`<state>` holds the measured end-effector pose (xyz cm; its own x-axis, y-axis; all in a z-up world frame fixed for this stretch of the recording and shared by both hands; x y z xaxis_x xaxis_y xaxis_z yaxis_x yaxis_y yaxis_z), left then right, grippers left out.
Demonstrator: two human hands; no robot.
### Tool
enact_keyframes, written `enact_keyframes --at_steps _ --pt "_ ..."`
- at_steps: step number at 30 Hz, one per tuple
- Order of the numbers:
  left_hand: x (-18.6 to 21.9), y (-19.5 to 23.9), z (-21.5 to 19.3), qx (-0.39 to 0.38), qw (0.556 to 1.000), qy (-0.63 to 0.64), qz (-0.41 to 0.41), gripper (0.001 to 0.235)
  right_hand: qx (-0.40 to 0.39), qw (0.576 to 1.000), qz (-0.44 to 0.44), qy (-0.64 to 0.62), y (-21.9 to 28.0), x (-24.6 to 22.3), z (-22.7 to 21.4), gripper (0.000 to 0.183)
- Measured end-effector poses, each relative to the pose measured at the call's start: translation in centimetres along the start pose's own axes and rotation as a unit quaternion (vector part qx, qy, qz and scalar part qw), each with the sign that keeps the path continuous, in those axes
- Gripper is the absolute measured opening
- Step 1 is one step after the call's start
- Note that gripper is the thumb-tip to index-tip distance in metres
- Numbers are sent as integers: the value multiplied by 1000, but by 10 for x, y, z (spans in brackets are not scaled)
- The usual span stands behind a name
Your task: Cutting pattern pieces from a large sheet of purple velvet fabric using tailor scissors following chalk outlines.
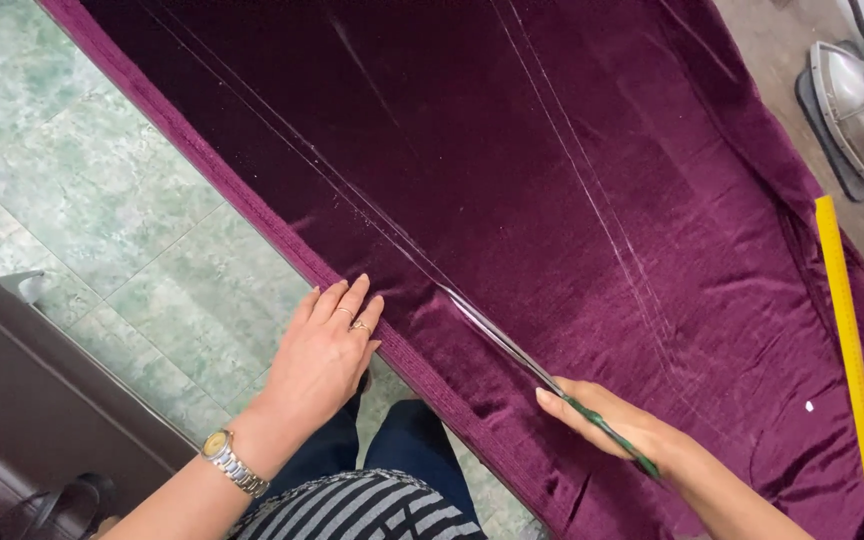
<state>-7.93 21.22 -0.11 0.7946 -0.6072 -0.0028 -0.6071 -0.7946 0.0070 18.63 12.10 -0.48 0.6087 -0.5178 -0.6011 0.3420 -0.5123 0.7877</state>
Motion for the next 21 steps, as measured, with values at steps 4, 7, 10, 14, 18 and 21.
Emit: enact_keyframes --at_steps 4,7,10,14,18,21 --pt "0 0 -1 25 1000 -10 2 46 -16 1000 19 -7 -1 -8 1 32" --pt "0 2 5 13 1000 -12 -2 48 -6 997 77 17 -9 -12 -1 37" --pt "0 1 7 6 1000 -6 2 48 -1 998 58 -2 -16 -31 -2 35" --pt "-1 2 6 7 1000 10 12 47 8 997 74 12 -23 -29 -1 36" --pt "0 3 9 5 1000 7 16 50 6 999 38 -6 -26 -25 1 36" --pt "-1 2 5 7 1000 10 20 49 17 999 24 -23 -23 -37 2 33"
Point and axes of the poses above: each hand's wrist, its own y-axis away from the middle knuckle, its own z-axis out of the palm, x = y × z, the point moved 8 cm from there along -y, towards the middle knuckle, and after that the axes turned 11 degrees about -y, right-handed, at the moved point
